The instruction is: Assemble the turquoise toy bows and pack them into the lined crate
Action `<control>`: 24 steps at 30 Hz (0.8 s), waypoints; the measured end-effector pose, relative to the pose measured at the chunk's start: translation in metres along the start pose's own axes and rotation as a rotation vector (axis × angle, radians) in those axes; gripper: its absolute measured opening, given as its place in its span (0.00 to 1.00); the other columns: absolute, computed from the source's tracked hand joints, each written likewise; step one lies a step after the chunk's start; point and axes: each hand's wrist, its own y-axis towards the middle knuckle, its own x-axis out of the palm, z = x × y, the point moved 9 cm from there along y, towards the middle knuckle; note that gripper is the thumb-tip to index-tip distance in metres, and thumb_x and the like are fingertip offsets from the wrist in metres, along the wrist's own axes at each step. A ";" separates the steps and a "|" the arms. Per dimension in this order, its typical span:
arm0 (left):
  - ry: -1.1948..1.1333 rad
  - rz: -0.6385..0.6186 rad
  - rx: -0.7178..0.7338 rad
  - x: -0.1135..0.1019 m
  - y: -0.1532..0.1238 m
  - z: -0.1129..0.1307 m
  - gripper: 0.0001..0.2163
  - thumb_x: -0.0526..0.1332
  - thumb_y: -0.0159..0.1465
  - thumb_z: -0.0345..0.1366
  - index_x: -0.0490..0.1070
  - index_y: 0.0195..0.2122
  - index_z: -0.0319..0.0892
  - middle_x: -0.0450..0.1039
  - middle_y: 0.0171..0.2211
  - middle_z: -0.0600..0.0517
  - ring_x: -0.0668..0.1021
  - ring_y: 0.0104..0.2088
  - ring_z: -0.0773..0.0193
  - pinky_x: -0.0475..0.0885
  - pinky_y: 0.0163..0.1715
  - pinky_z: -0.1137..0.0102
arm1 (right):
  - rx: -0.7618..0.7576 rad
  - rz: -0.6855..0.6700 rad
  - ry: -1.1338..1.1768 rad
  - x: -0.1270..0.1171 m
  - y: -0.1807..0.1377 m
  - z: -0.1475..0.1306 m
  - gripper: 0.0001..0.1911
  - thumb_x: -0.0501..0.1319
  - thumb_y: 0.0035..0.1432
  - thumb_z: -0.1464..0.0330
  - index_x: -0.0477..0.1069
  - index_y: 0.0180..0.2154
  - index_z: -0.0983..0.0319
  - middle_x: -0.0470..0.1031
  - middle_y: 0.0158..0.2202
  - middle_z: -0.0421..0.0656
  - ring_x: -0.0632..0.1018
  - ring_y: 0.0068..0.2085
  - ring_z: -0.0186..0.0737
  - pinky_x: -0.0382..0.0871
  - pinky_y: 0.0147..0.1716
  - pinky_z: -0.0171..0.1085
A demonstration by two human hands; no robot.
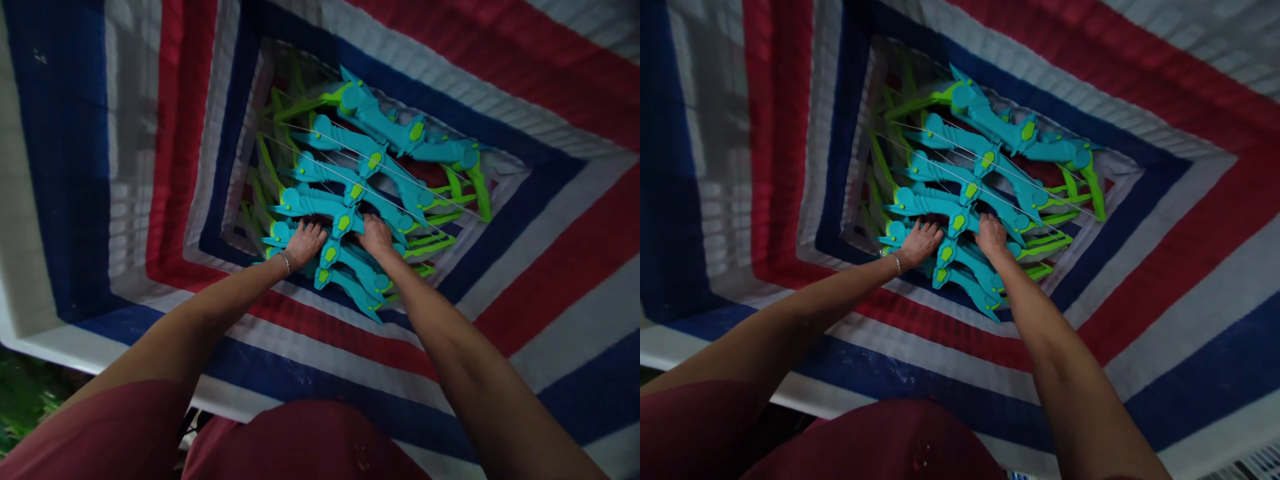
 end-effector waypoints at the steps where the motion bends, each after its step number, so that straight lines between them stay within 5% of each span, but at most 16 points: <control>1: -0.001 -0.004 -0.008 0.000 0.002 -0.001 0.21 0.44 0.74 0.29 0.72 0.59 0.36 0.72 0.57 0.35 0.73 0.58 0.44 0.59 0.66 0.46 | 0.024 0.001 -0.005 0.000 0.000 0.000 0.23 0.63 0.63 0.70 0.68 0.59 0.69 0.74 0.56 0.60 0.76 0.57 0.58 0.70 0.54 0.45; 4: -0.012 0.005 -0.059 0.001 0.005 -0.004 0.23 0.43 0.73 0.28 0.66 0.66 0.35 0.72 0.56 0.32 0.74 0.56 0.43 0.64 0.61 0.46 | 0.063 0.010 -0.014 0.001 0.000 0.000 0.20 0.60 0.62 0.76 0.69 0.57 0.67 0.76 0.54 0.58 0.77 0.56 0.55 0.71 0.52 0.44; 8: -0.021 0.039 -0.108 0.001 -0.001 0.000 0.23 0.43 0.73 0.28 0.66 0.66 0.35 0.67 0.63 0.32 0.69 0.62 0.41 0.59 0.65 0.45 | 0.071 0.031 -0.016 0.002 -0.002 -0.001 0.19 0.58 0.62 0.77 0.70 0.55 0.67 0.78 0.52 0.58 0.79 0.55 0.54 0.71 0.51 0.43; 16: -0.062 0.042 -0.035 -0.022 -0.012 -0.002 0.36 0.64 0.59 0.34 0.59 0.69 0.32 0.61 0.68 0.35 0.62 0.68 0.40 0.53 0.70 0.46 | 0.049 0.079 0.001 0.000 -0.004 -0.003 0.19 0.57 0.62 0.78 0.71 0.55 0.68 0.78 0.52 0.58 0.79 0.54 0.53 0.72 0.52 0.42; 21: -0.044 0.061 0.039 -0.056 -0.007 0.002 0.16 0.56 0.69 0.33 0.72 0.56 0.36 0.71 0.54 0.38 0.72 0.54 0.48 0.68 0.57 0.57 | 0.038 0.073 -0.003 0.000 -0.006 -0.004 0.20 0.57 0.61 0.78 0.71 0.55 0.69 0.78 0.52 0.58 0.79 0.55 0.54 0.72 0.52 0.43; 24: 0.006 0.100 0.054 -0.075 0.013 0.004 0.17 0.48 0.72 0.29 0.72 0.54 0.35 0.71 0.53 0.37 0.71 0.55 0.47 0.66 0.56 0.55 | 0.034 0.085 -0.012 -0.002 -0.007 -0.005 0.23 0.56 0.62 0.78 0.69 0.58 0.70 0.78 0.53 0.59 0.79 0.56 0.53 0.72 0.52 0.42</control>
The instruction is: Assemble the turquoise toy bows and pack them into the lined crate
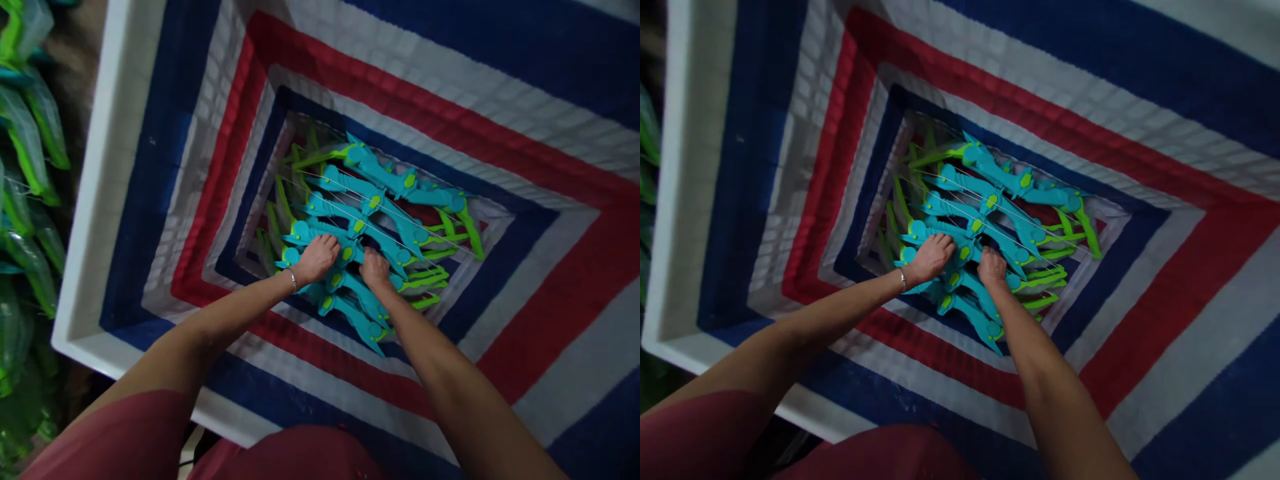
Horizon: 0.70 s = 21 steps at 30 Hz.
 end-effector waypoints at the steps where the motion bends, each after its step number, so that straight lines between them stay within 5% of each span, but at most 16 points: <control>1: 0.018 0.010 -0.014 -0.003 0.009 -0.003 0.17 0.47 0.72 0.28 0.72 0.54 0.33 0.71 0.54 0.35 0.71 0.56 0.45 0.65 0.57 0.53 | -0.002 0.004 -0.004 0.000 0.000 0.000 0.23 0.56 0.62 0.78 0.69 0.59 0.70 0.78 0.53 0.60 0.79 0.56 0.53 0.72 0.52 0.42; 8: 0.048 -0.002 -0.057 0.009 0.060 -0.032 0.17 0.54 0.69 0.26 0.71 0.56 0.28 0.73 0.53 0.31 0.73 0.54 0.44 0.65 0.54 0.53 | -0.018 -0.005 -0.033 0.002 0.003 0.004 0.22 0.60 0.62 0.76 0.70 0.58 0.67 0.78 0.55 0.57 0.79 0.56 0.51 0.70 0.52 0.39; 12: 0.020 0.000 -0.031 0.016 0.062 -0.035 0.14 0.60 0.66 0.28 0.73 0.52 0.29 0.76 0.49 0.33 0.75 0.51 0.47 0.67 0.50 0.56 | -0.005 -0.020 -0.047 0.003 0.004 0.009 0.19 0.58 0.64 0.75 0.71 0.56 0.67 0.79 0.54 0.56 0.80 0.54 0.49 0.70 0.49 0.38; 16: -0.015 0.046 -0.021 0.020 0.063 -0.034 0.11 0.55 0.69 0.27 0.74 0.48 0.30 0.77 0.46 0.34 0.76 0.49 0.46 0.67 0.46 0.56 | 0.003 -0.049 -0.070 0.004 0.007 0.011 0.18 0.60 0.66 0.68 0.73 0.56 0.65 0.79 0.54 0.55 0.81 0.52 0.50 0.70 0.46 0.39; 21: 0.019 0.125 -0.021 -0.002 0.053 -0.028 0.14 0.50 0.70 0.25 0.75 0.45 0.31 0.77 0.43 0.35 0.78 0.46 0.50 0.68 0.42 0.60 | -0.026 -0.039 -0.074 -0.010 0.000 -0.001 0.18 0.57 0.65 0.68 0.75 0.53 0.67 0.80 0.49 0.59 0.83 0.49 0.55 0.74 0.43 0.42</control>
